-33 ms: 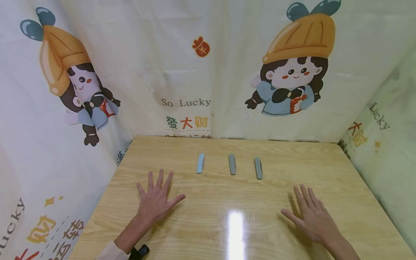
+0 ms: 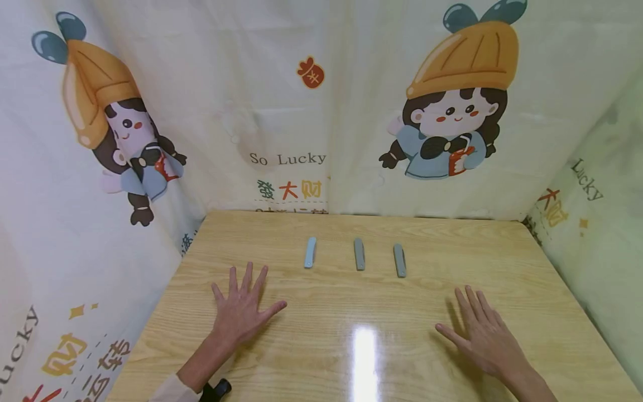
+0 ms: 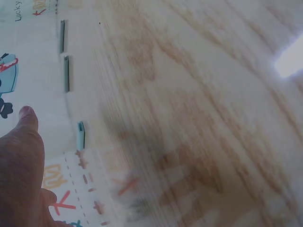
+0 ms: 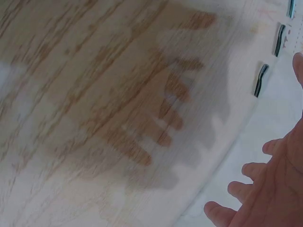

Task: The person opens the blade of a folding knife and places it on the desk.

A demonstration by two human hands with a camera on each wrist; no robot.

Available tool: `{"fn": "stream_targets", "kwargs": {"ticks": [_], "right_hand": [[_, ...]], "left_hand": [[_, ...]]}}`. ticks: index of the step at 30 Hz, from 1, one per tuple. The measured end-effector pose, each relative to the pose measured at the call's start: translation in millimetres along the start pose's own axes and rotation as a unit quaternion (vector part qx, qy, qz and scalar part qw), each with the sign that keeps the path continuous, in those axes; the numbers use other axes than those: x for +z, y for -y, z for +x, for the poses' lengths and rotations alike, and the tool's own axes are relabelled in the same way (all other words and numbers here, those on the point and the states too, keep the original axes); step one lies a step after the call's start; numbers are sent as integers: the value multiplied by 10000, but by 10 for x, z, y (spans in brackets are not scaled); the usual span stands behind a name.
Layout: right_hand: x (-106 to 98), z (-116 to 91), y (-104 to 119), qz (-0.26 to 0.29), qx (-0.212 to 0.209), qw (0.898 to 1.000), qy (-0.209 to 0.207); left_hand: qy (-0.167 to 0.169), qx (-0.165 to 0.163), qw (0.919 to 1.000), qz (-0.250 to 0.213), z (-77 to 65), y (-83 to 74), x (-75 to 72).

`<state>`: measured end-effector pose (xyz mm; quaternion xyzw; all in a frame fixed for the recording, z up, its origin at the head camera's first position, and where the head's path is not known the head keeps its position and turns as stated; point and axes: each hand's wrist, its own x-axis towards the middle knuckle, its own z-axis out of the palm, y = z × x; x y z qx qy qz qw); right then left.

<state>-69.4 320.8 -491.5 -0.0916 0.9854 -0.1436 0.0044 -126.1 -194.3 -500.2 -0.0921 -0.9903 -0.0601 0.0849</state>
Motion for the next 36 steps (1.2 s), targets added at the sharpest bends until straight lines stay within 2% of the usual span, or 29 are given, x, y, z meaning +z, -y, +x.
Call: {"fn": "stream_targets", "kwargs": {"ticks": [8,15,21,26,30,33,36], "right_hand": [[1,42,92,51,-442,9987,-242],[27,136,196,173,-460,9975,-515],[15,238,360,644,-424,9932,-867],[-39,329,490,590,-430,9905,-1169],[-64,388,552,1153,-157,9883,-986],[-52,428,579,1621,-63,9828,-881],[-17,456,614,2013,-24,9762,-809]], "left_hand": [[25,9,9998,-208,-2,-51,19],[-21,-23,9989,-459,61,-83,54],[-135,-189,9935,-1119,176,-64,59],[-75,-49,9931,-1172,339,-50,-8],[138,75,9926,-1204,469,-67,-50],[358,93,9905,-1324,571,-88,-53],[419,75,9877,-1506,662,-119,-19]]}}
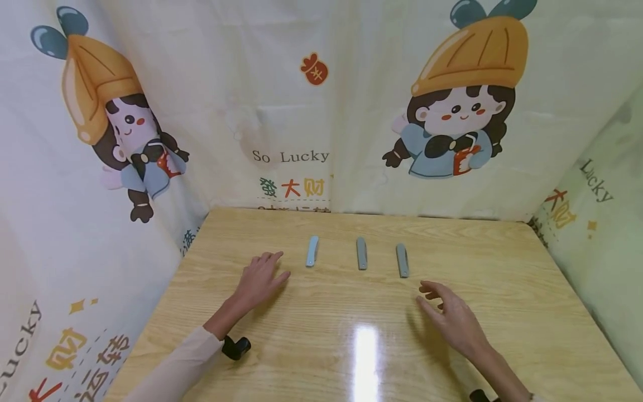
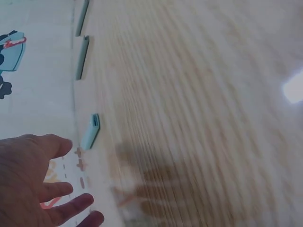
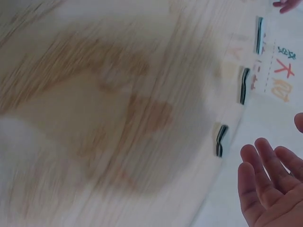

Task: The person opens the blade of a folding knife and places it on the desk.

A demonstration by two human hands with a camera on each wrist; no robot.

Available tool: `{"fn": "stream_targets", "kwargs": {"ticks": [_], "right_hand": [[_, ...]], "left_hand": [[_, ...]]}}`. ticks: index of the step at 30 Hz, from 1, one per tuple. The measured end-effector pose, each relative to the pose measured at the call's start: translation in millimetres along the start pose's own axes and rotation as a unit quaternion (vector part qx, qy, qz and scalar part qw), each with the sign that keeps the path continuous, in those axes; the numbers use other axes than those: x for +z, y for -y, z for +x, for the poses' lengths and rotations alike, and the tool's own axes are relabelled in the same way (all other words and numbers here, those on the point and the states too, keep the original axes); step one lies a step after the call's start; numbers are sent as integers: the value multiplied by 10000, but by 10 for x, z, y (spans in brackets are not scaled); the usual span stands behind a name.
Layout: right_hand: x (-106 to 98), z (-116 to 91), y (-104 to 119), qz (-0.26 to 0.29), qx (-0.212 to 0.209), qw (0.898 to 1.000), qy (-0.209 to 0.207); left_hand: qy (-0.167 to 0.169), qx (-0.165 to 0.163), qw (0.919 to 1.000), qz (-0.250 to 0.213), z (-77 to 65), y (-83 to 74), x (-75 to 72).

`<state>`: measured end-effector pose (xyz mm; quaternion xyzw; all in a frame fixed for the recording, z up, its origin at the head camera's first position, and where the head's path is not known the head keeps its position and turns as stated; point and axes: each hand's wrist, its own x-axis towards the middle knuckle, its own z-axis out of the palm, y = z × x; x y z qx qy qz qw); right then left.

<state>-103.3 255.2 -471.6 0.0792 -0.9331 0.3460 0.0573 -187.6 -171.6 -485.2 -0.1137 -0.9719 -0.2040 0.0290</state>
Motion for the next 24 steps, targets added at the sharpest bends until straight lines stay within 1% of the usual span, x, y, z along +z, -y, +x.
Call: {"fn": "stream_targets", "kwargs": {"ticks": [3,5,10,13,18,24], "right_hand": [[57,22,34,274,63,9996,58],[95,38,56,362,106,9992,91],[179,59,96,395,153,9990,147],[249,59,110,426,172,9987,203],[383,67,169,534,214,9981,224],[500,93,275,543,215,9978,320]], "left_hand": [[-106,-10,9996,-278,86,-22,55],[-200,-42,9985,-506,142,-44,97],[-256,-287,9934,-1081,289,-107,224],[-240,-444,9900,-1321,371,-167,294],[-207,-663,9870,-1450,513,-292,350],[-250,-971,9880,-1176,619,-369,425]]}}
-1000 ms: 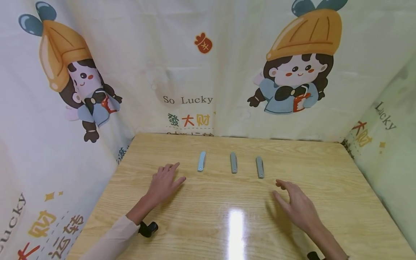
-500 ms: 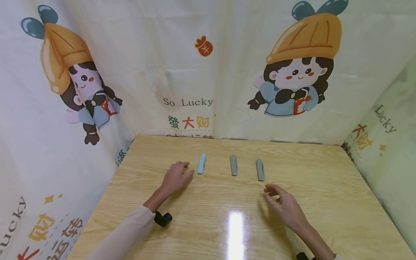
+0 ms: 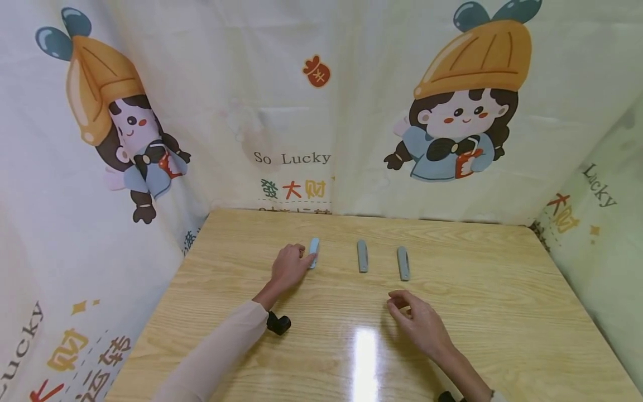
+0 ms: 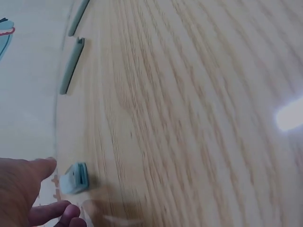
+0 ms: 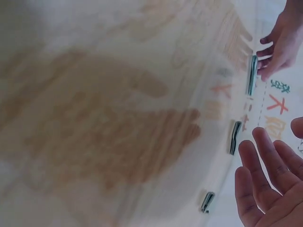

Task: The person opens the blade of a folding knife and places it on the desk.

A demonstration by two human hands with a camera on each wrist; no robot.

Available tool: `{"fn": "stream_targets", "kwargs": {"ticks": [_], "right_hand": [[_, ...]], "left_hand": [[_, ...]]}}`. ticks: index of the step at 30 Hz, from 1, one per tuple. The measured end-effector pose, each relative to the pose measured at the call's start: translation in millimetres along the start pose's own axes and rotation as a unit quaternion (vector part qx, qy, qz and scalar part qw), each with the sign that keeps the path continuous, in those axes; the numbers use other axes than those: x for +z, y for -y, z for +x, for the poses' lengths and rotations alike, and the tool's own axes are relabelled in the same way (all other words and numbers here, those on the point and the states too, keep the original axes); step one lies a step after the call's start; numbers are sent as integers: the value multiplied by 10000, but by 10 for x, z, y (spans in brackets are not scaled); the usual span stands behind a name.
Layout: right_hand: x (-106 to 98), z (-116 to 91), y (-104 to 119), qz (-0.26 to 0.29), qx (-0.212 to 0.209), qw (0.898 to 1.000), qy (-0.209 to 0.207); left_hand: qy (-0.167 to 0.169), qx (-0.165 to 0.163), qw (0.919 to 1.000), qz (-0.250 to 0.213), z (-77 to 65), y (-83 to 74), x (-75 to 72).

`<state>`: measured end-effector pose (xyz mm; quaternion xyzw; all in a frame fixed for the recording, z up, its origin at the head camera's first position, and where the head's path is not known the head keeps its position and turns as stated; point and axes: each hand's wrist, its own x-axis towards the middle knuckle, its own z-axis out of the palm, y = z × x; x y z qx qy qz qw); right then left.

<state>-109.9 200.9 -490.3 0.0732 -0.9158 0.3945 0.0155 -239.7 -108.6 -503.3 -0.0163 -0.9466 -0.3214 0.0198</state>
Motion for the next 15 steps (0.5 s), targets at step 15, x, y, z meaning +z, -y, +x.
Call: {"fn": "stream_targets", "kwargs": {"ticks": [15], "right_hand": [[81,157,74,40,-64,9999,106]], "left_hand": [[-226,-127,9982,540,40,-91,142]]}}
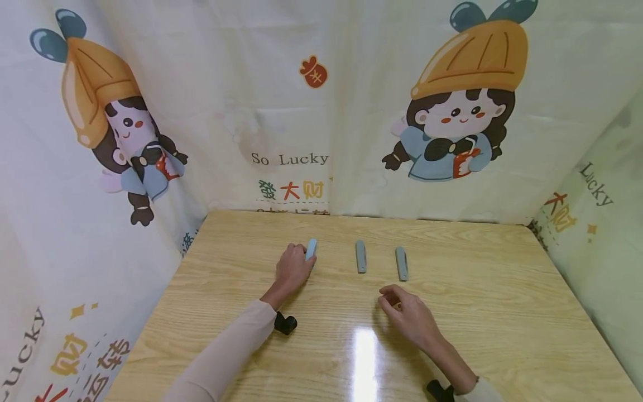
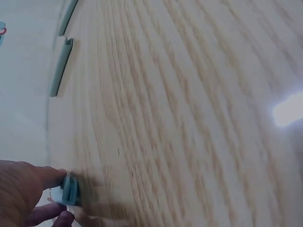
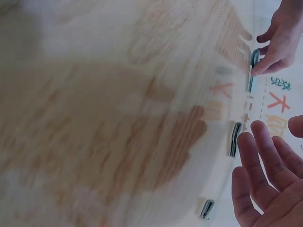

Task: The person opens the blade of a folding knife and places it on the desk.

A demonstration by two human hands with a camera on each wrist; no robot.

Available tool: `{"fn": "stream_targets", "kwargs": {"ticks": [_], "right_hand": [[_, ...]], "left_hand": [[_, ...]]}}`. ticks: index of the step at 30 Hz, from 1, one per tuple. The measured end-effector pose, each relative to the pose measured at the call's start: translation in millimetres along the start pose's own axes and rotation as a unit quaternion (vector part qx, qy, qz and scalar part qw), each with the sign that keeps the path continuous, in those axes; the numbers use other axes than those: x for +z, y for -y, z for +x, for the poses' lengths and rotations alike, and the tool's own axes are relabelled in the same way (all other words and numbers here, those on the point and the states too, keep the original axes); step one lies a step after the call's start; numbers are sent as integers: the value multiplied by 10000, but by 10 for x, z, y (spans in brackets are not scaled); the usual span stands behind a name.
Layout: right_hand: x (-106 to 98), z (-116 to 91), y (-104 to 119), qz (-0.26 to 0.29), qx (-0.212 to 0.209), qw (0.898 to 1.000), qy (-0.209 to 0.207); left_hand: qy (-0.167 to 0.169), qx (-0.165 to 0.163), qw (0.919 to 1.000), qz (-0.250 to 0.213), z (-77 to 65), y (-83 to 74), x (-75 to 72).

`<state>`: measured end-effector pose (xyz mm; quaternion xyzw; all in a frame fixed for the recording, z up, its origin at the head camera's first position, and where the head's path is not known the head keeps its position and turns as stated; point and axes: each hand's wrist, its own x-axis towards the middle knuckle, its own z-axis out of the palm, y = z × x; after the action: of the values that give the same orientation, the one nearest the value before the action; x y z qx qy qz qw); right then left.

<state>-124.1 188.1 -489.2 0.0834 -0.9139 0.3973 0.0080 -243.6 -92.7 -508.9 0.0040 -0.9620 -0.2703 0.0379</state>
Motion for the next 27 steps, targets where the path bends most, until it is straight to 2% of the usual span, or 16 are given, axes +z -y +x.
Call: {"fn": "stream_targets", "kwargs": {"ticks": [3,6,9,11,20,27], "right_hand": [[20,10,-8,119,65,9999,-27],[40,22,5,189,51,9998,-53],[57,32,29,201,35,9998,-44],[66,39,43,215,71,9997,-18],[87,90,82,571,142,9982,83],[104,183,136,1047,44,9945,63]], "left_hand": [[-137,163,9997,-155,3,9,7],[-238,240,9966,-754,15,31,-4],[-212,169,9890,-1457,22,60,-27],[-167,46,9843,-1757,24,79,-39],[-191,-56,9752,-2205,-56,71,-112],[-157,119,9676,-2516,-179,-13,-139]]}}
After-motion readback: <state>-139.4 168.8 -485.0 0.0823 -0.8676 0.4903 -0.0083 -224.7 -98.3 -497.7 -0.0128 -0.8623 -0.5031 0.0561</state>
